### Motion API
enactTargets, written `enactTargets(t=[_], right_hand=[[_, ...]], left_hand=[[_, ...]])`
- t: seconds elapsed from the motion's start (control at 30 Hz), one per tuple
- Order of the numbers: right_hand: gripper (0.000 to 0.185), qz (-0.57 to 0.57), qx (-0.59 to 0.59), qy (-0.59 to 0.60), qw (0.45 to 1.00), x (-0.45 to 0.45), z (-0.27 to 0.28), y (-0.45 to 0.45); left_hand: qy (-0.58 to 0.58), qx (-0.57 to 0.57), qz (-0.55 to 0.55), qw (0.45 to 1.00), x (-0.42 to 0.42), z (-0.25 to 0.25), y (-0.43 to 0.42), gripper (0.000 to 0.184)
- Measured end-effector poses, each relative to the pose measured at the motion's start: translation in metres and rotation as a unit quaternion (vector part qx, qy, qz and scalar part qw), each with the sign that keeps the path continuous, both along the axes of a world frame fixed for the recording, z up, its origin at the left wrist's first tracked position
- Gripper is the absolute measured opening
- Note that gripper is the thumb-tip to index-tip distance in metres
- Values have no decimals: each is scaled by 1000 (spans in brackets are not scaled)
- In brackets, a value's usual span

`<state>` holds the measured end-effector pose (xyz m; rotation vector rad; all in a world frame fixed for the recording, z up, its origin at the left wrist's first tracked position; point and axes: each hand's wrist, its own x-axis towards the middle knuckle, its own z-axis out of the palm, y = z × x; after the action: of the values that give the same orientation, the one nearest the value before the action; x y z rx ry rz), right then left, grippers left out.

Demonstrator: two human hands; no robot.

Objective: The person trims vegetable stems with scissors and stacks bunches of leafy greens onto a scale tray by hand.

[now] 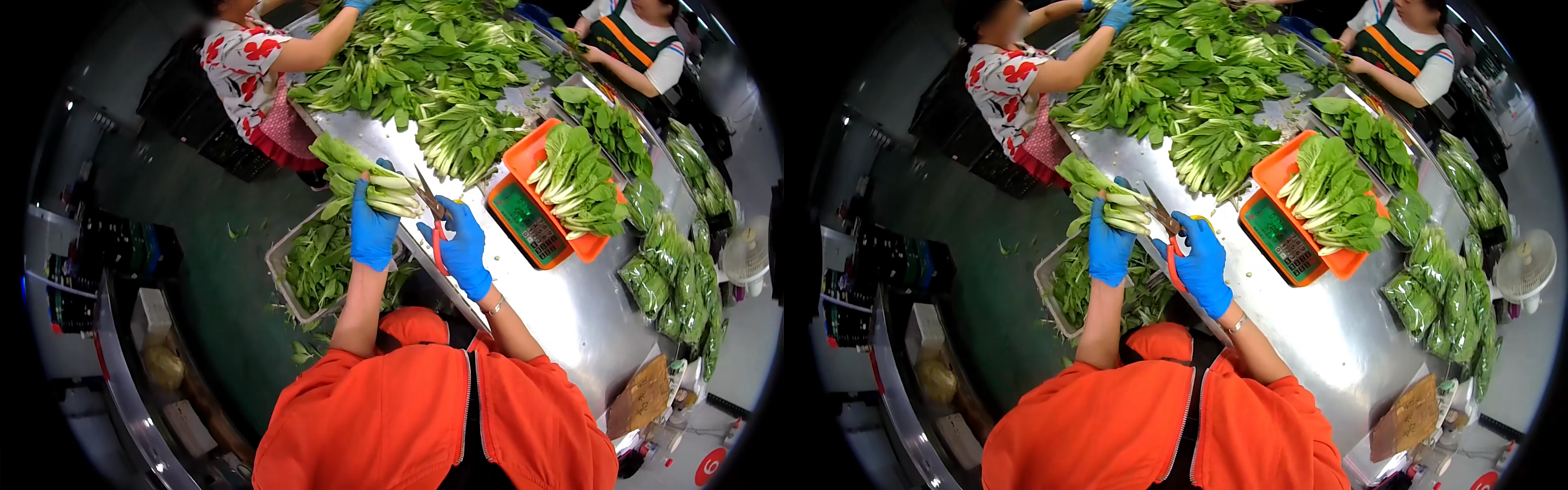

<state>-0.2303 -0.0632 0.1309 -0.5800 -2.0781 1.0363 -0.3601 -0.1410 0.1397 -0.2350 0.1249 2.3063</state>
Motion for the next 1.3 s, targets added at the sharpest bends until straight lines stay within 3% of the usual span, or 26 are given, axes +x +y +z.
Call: enactTargets(t=[0.17, 0.33, 0.5, 0.73, 0.8, 0.93, 1.0, 1.1, 1.2, 1.3], right_hand=[[43, 35, 28, -5, 999, -17, -2, -11], [45, 78, 35, -10, 996, -30, -8, -32], [45, 128, -58, 14, 990, -41, -15, -53], [42, 168, -27, 17, 985, -46, -8, -75], [40, 173, -77, 9, 982, -49, -13, -80], [37, 186, -61, -15, 981, -51, -11, -86], [39, 198, -170, -65, 963, -49, -7, -87], [40, 202, -112, -24, 973, -50, -18, -84], [42, 215, -39, 42, 975, -47, -19, -83], [45, 229, -22, 31, 973, -44, -17, -83]], left_hand=[[42, -84, 58, 994, -7, -7, -30, 26], [18, -63, 104, 992, -6, -2, -55, 24], [21, -75, 136, 988, -12, -17, -78, 23], [48, -49, 160, 985, -3, -10, -97, 26], [54, -43, 183, 981, -3, -6, -99, 28], [85, -74, 216, 970, -4, -6, -107, 28], [71, -73, 233, 967, -6, -7, -112, 29], [75, -38, 226, 971, -6, -10, -120, 32], [108, 63, 203, 971, -9, -15, -122, 34], [106, 197, 123, 967, -5, -8, -117, 35]])
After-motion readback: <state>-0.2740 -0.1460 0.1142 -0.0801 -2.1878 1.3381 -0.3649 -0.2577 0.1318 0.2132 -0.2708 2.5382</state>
